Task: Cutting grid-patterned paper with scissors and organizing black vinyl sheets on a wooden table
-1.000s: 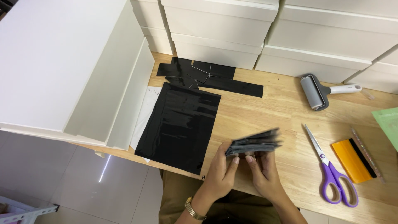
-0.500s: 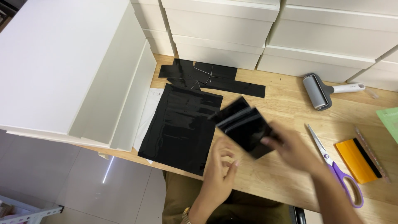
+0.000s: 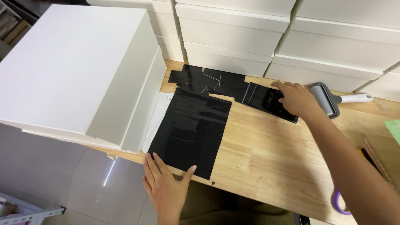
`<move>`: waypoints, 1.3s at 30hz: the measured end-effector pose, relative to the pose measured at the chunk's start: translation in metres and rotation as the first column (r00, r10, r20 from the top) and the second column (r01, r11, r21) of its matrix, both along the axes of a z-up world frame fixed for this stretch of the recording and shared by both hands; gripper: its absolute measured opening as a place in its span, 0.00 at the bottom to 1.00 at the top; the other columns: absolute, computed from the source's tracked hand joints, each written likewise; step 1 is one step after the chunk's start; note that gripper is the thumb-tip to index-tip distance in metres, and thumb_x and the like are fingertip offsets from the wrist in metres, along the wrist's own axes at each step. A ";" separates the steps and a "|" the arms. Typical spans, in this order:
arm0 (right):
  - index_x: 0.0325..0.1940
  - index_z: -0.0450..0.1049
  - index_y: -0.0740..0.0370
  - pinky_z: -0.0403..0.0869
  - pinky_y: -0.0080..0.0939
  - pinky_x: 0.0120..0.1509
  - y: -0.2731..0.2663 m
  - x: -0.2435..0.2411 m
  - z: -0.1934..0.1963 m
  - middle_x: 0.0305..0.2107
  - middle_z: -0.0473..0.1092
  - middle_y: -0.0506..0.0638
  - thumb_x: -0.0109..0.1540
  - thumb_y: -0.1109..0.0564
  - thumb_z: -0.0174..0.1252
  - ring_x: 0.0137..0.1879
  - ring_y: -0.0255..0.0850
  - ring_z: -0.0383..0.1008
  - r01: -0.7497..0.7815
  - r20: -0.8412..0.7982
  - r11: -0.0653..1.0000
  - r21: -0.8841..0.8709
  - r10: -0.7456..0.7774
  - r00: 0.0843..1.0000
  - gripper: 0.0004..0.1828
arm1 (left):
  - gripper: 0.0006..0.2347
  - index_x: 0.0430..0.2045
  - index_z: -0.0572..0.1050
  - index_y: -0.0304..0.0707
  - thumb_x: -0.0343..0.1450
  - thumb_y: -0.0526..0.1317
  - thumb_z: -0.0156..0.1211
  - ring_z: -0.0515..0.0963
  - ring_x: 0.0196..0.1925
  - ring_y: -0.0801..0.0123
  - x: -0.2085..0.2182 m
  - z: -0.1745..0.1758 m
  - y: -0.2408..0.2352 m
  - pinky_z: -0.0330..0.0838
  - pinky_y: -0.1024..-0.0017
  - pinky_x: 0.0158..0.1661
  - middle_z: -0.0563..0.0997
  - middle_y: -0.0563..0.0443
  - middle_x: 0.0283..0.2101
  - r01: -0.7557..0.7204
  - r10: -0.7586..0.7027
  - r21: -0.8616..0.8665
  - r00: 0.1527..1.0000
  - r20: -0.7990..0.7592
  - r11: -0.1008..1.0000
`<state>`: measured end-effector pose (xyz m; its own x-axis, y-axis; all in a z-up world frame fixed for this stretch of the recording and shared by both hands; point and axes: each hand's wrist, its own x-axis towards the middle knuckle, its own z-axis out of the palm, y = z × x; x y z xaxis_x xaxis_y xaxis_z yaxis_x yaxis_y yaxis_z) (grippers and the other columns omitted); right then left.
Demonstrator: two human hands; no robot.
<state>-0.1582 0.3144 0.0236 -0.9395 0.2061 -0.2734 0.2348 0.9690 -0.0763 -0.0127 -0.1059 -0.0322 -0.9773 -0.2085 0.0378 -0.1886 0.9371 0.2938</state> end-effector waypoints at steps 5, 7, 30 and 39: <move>0.69 0.66 0.43 0.72 0.62 0.60 0.005 0.023 -0.033 0.58 0.71 0.49 0.57 0.60 0.63 0.60 0.56 0.72 -0.174 -0.389 0.944 0.281 0.278 0.878 0.35 | 0.51 0.71 0.53 0.32 0.62 0.76 0.52 0.46 0.79 0.52 0.000 -0.005 -0.001 0.48 0.40 0.67 0.50 0.34 0.76 0.037 -0.039 -0.048 0.999 -0.034 0.998; 0.68 0.69 0.47 0.71 0.61 0.59 0.001 0.037 -0.024 0.58 0.73 0.49 0.60 0.62 0.57 0.63 0.55 0.69 -0.146 -0.436 0.978 0.147 0.197 0.878 0.31 | 0.48 0.72 0.51 0.33 0.66 0.73 0.51 0.44 0.79 0.48 0.001 -0.010 -0.001 0.40 0.34 0.67 0.49 0.34 0.76 0.057 -0.058 -0.033 0.998 -0.022 0.998; 0.61 0.75 0.81 0.76 0.57 0.58 0.040 0.367 -0.142 0.55 0.71 0.76 0.64 0.71 0.69 0.61 0.68 0.76 0.316 -0.502 0.796 -0.516 -0.580 0.642 0.21 | 0.35 0.67 0.56 0.42 0.65 0.37 0.67 0.63 0.64 0.58 0.030 0.009 -0.009 0.60 0.59 0.63 0.63 0.42 0.60 -0.241 0.324 0.845 0.942 0.086 0.477; 0.76 0.69 0.74 0.73 0.50 0.42 0.066 0.406 -0.203 0.39 0.71 0.67 0.69 0.63 0.68 0.37 0.56 0.72 0.436 -0.371 0.678 -0.591 -0.709 0.600 0.32 | 0.01 0.26 0.85 0.38 0.65 0.32 0.70 0.73 0.23 0.76 0.061 0.028 -0.052 0.68 0.77 0.30 0.79 0.57 0.21 0.138 -0.038 0.802 0.989 -0.143 0.581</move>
<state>0.2480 0.3800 -0.1790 -0.6568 0.7534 0.0308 0.5125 0.4761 -0.7146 0.0479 -0.1575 -0.0046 -0.9933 -0.1151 -0.0052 -0.0411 0.3124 0.9491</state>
